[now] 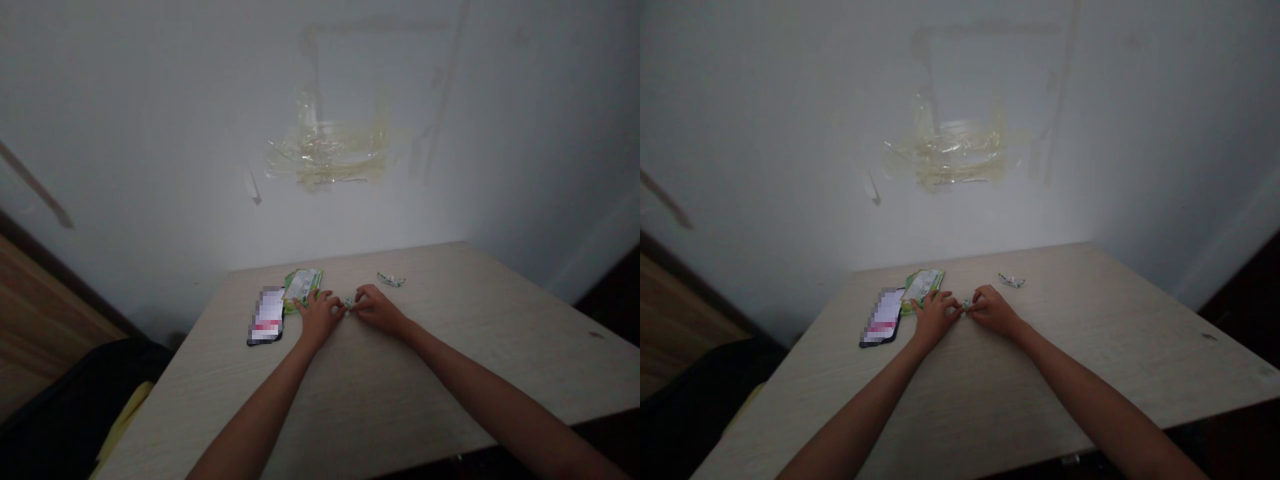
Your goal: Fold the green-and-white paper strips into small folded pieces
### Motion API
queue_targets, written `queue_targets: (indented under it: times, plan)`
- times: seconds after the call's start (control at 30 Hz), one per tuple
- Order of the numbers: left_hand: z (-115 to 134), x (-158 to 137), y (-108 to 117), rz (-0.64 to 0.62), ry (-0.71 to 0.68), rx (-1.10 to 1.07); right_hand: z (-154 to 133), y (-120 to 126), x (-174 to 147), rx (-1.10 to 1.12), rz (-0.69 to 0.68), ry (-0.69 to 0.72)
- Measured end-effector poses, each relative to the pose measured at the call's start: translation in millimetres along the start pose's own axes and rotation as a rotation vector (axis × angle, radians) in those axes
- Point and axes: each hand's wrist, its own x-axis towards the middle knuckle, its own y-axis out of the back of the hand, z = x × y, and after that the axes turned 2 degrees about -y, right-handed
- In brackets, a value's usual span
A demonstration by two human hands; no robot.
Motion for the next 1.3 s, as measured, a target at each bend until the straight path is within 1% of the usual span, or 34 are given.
queue_targets:
  times: [0.27, 0.47, 0.8, 0.93, 1.13, 1.2, 1.3]
  plan:
    - [-1, 0, 0, 0.002, -0.005, -0.009, 1, -4, 0, -0.116, 0.025, -0.027]
    - [-1, 1, -1, 0.008, -0.008, -0.017, 2, -4, 1, -0.214, 0.005, -0.063]
    - [-2, 3, -2, -0.001, -0.009, -0.036, 0, -3, 7, -0.396, -0.075, -0.243]
    - [-1, 2, -1, -0.011, -0.004, -0.034, -4, -3, 10, -0.439, -0.069, -0.309]
    - [-1, 1, -1, -0.002, -0.006, -0.026, 8, -11, 6, -0.360, 0.028, -0.258]
    - [-1, 1, 0, -0.004, -0.013, -0.022, 14, -14, 4, -0.316, 0.029, -0.217]
    - [0, 0, 1, 0.000, -0.015, -0.025, 20, -17, 1, -0.292, 0.035, -0.192]
